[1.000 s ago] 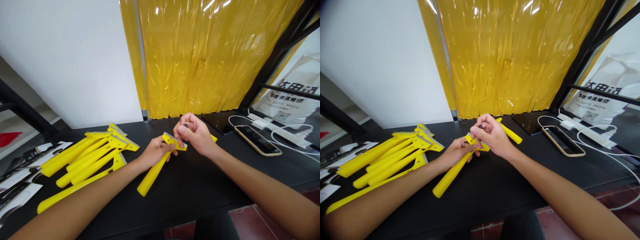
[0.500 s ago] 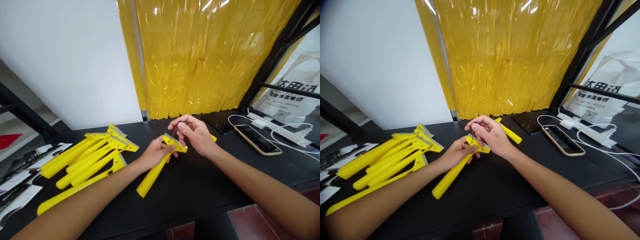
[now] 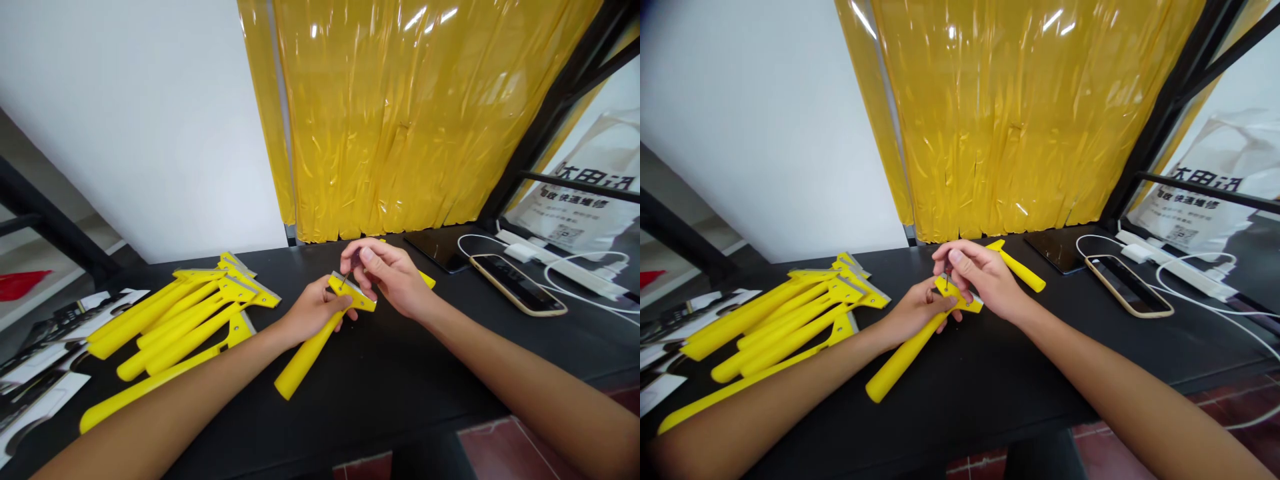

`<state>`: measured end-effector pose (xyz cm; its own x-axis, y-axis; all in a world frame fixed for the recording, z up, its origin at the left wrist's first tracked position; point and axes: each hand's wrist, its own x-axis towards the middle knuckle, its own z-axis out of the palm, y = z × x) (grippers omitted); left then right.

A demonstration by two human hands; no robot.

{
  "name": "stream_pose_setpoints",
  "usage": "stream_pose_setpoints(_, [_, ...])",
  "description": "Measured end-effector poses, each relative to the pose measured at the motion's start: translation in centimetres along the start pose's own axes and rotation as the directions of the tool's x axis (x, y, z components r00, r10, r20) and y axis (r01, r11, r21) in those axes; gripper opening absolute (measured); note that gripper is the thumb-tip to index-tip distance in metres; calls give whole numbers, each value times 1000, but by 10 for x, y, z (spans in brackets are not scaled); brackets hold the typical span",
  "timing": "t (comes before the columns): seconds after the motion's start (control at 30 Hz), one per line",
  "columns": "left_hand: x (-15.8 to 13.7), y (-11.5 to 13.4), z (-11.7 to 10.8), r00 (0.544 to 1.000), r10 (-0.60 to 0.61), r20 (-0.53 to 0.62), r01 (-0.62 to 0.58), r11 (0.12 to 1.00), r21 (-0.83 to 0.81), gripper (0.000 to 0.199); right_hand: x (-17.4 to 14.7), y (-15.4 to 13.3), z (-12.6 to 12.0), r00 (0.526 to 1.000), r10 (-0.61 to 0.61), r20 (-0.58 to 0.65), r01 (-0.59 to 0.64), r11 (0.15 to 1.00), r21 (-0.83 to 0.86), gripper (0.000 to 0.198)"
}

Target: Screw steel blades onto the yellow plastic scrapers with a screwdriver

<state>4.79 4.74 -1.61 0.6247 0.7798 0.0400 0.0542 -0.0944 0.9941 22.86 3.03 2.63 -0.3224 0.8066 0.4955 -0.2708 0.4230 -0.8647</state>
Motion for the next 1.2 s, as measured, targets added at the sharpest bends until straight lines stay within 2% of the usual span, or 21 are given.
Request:
stream_pose_setpoints(0.13, [1, -1, -1, 1000, -6, 5, 6, 1000, -28, 31, 1, 1, -1, 999, 38, -28, -35, 994, 101, 15])
stream_pose_setpoints(0.23, [1, -2, -1, 1000, -10, -4, 10, 1000, -15, 33, 1, 2, -2, 998, 48, -33, -45, 995, 87, 20])
stream_pose_setpoints(0.37, [1, -2, -1, 1000, -12, -4, 12, 1000, 3, 31, 1, -1, 0, 998, 48, -28, -47, 998, 38, 16])
stream_pose_setpoints(0.47, [0, -3, -1, 1000, -14, 0, 14, 1000, -9, 33, 0, -3, -1, 997, 73, -23, -70, 993, 91, 21])
stream_pose_setpoints(0.57, [0, -4, -1, 1000, -9, 16, 9, 1000, -28, 33, 1, -2, -3, 997, 73, -20, -69, 986, 149, 15])
stream_pose_setpoints(0.7, [0, -3, 0, 1000, -9, -7, 9, 1000, -18, 32, 1, -2, -2, 999, 42, 7, -43, 996, 84, 17])
stream_pose_setpoints(0.83, [0, -3, 0, 1000, -16, -8, 16, 1000, -13, 34, 1, -4, 1, 998, 56, -8, -56, 998, 29, 29])
stream_pose_setpoints(1.0, [0, -4, -1, 1000, -22, -6, 22, 1000, -15, 34, 2, -2, 0, 997, 45, -57, -37, 990, 134, 17])
stream_pose_setpoints(1.2, [1, -3, -1, 1000, -9, 6, 9, 1000, -15, 33, 2, -1, 0, 999, 33, -41, -32, 999, 11, 21])
